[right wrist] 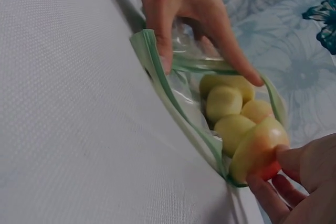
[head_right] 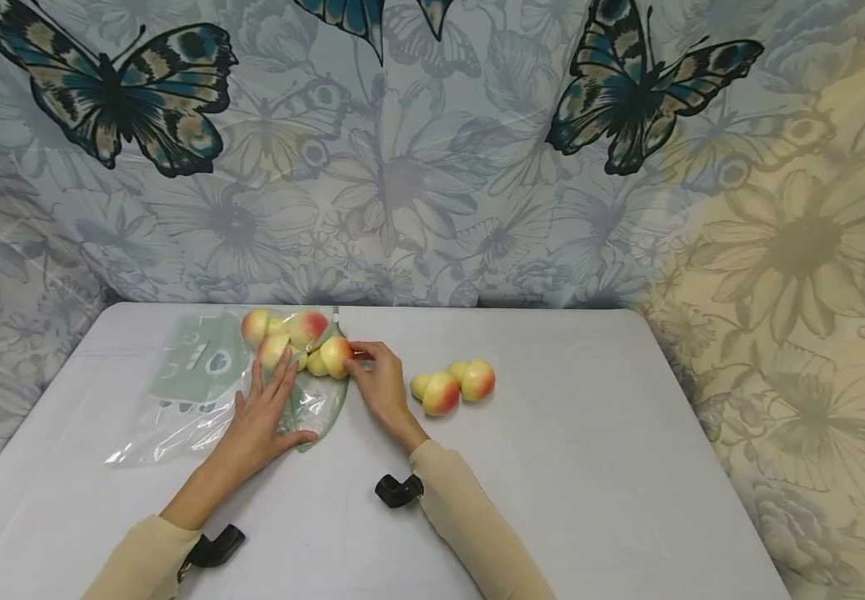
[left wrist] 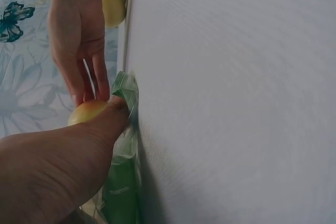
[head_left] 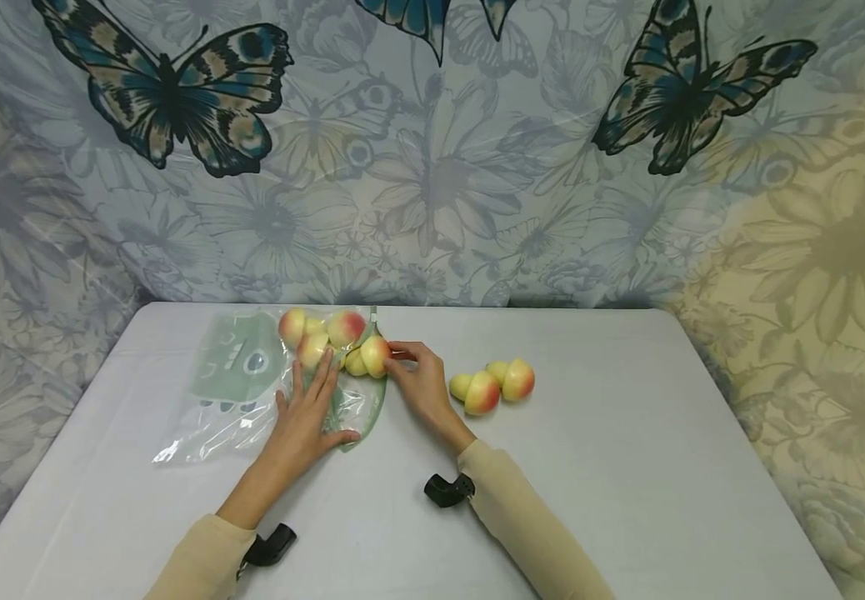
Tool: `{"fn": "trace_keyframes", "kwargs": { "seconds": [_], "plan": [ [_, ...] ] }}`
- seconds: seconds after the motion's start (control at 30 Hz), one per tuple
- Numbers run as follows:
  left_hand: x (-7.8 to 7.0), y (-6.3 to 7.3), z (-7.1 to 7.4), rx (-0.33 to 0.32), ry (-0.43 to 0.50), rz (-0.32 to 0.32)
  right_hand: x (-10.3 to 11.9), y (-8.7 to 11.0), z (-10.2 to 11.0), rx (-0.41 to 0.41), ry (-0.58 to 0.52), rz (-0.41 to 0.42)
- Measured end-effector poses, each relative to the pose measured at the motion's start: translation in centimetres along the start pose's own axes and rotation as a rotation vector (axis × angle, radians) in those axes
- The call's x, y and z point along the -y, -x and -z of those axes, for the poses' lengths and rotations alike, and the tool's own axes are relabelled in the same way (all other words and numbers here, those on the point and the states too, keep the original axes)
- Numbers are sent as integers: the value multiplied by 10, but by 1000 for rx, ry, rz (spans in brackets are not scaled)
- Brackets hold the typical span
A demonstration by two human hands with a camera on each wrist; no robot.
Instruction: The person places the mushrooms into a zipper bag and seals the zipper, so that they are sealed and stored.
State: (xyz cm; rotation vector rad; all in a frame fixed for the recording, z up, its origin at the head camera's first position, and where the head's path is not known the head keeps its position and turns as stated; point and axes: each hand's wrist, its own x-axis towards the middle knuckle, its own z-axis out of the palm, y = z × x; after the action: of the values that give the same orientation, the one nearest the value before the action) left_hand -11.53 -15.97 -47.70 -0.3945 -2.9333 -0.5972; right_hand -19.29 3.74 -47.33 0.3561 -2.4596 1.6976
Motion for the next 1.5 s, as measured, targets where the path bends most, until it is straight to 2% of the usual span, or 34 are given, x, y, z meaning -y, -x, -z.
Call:
{"fn": "trace_keyframes", "kwargs": {
  "seconds": [0.27, 0.4, 0.6, 0.87, 1.03, 1.13, 1.3, 1.5],
  "plan": [
    [0, 0, 1, 0, -9, -6, 1, -2, -6, -23, -26, 14],
    [1, 0, 1, 9, 6, -6, 1, -4, -10, -46, -29, -26],
    [1, 0, 1, 5, 8, -21, 3, -5, -14, -67, -89, -79],
    [1, -1, 0, 6, 0, -27, 0, -6, -15, -63, -77, -50],
    [0, -1, -1, -20, -10, -42, 4, -5, -16, -40, -116, -63],
    [0, -1, -2, -28, -16, -48, 6, -5, -17, -39, -102, -57],
    [-1, -1, -1, -3, -9, -30, 6, -5, -20, -37, -84, -24],
    [-1, 0, 0, 10, 1, -28, 7, -6, -22, -23, -104, -47]
  ]
}}
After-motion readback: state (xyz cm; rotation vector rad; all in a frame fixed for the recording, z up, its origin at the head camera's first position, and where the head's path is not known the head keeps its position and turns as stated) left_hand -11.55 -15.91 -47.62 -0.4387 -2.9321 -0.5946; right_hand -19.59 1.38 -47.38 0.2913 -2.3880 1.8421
